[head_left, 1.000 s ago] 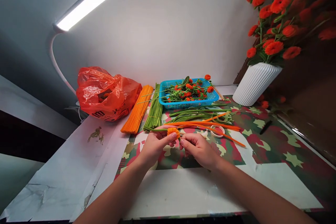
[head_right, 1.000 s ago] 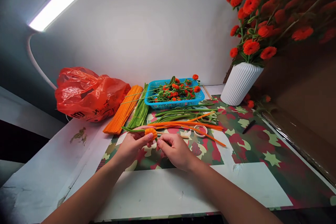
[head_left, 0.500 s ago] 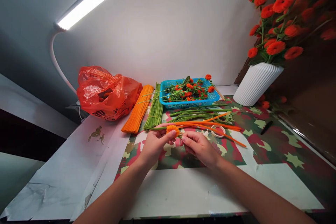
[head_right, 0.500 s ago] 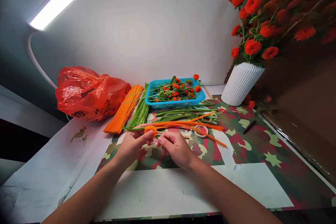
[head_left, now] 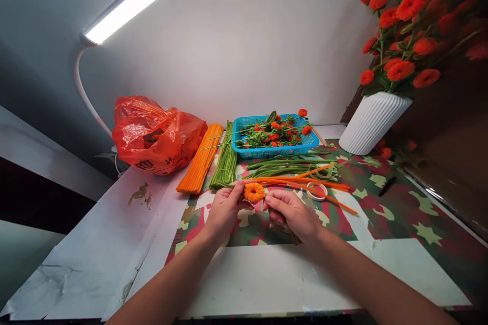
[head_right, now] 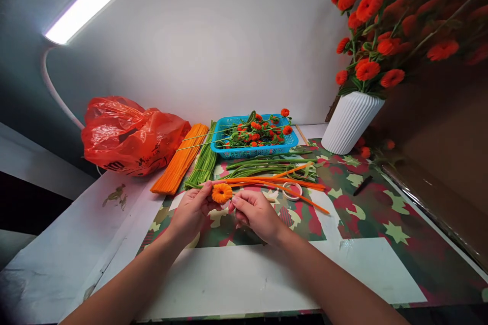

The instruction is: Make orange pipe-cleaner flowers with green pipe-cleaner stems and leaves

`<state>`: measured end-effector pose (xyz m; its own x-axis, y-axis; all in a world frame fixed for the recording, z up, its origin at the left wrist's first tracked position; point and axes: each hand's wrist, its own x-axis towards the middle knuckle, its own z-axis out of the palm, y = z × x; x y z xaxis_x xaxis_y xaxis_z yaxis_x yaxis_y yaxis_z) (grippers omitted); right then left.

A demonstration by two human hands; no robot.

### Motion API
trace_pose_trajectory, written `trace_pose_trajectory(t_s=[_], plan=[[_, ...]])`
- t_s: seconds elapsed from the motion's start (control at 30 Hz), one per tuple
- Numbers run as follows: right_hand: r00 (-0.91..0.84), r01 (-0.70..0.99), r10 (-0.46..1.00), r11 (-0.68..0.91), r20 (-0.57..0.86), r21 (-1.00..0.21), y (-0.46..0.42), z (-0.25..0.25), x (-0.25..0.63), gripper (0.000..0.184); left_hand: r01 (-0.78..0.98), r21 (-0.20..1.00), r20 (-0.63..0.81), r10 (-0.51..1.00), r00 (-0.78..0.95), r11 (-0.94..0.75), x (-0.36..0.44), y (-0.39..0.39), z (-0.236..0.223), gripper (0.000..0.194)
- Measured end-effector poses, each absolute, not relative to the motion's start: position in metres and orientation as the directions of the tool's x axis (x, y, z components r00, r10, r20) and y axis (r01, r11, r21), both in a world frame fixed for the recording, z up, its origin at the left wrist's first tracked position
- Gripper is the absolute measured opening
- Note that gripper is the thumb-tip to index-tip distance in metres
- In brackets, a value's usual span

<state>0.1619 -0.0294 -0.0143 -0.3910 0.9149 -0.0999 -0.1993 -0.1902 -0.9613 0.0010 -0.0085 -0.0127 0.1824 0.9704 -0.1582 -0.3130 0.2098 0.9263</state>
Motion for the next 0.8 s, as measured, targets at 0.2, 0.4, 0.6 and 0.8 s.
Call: trace_pose_trajectory(t_s=[0.2, 0.4, 0.6, 0.8], plan=[[-0.419, -0.206, 0.901, -0.215, -0.113, -0.954, -0.029, -0.017, 0.159, 0.036, -0.327, 0.913, -0.160, 0.950, 0.269, 0.246, 0.002, -0.011, -0.013, 0.040], [-0.400, -0.164, 0.912, -0.164, -0.086, -0.973, -0.031, -0.014, 0.159, 0.036, -0.225, 0.959, -0.106, 0.955, 0.277, 0.172, -0.001, -0.011, -0.017, 0.021], [-0.373, -0.160, 0.926, -0.120, -0.052, -0.980, -0.031, -0.015, 0.159, 0.033, -0.232, 0.964, -0.091, 0.980, 0.175, 0.131, -0.006, -0.005, -0.017, 0.025], [-0.362, -0.162, 0.932, -0.097, -0.032, -0.982, -0.030, -0.018, 0.159, 0.033, -0.242, 0.965, -0.063, 0.985, 0.158, 0.100, -0.009, -0.002, -0.013, 0.026]])
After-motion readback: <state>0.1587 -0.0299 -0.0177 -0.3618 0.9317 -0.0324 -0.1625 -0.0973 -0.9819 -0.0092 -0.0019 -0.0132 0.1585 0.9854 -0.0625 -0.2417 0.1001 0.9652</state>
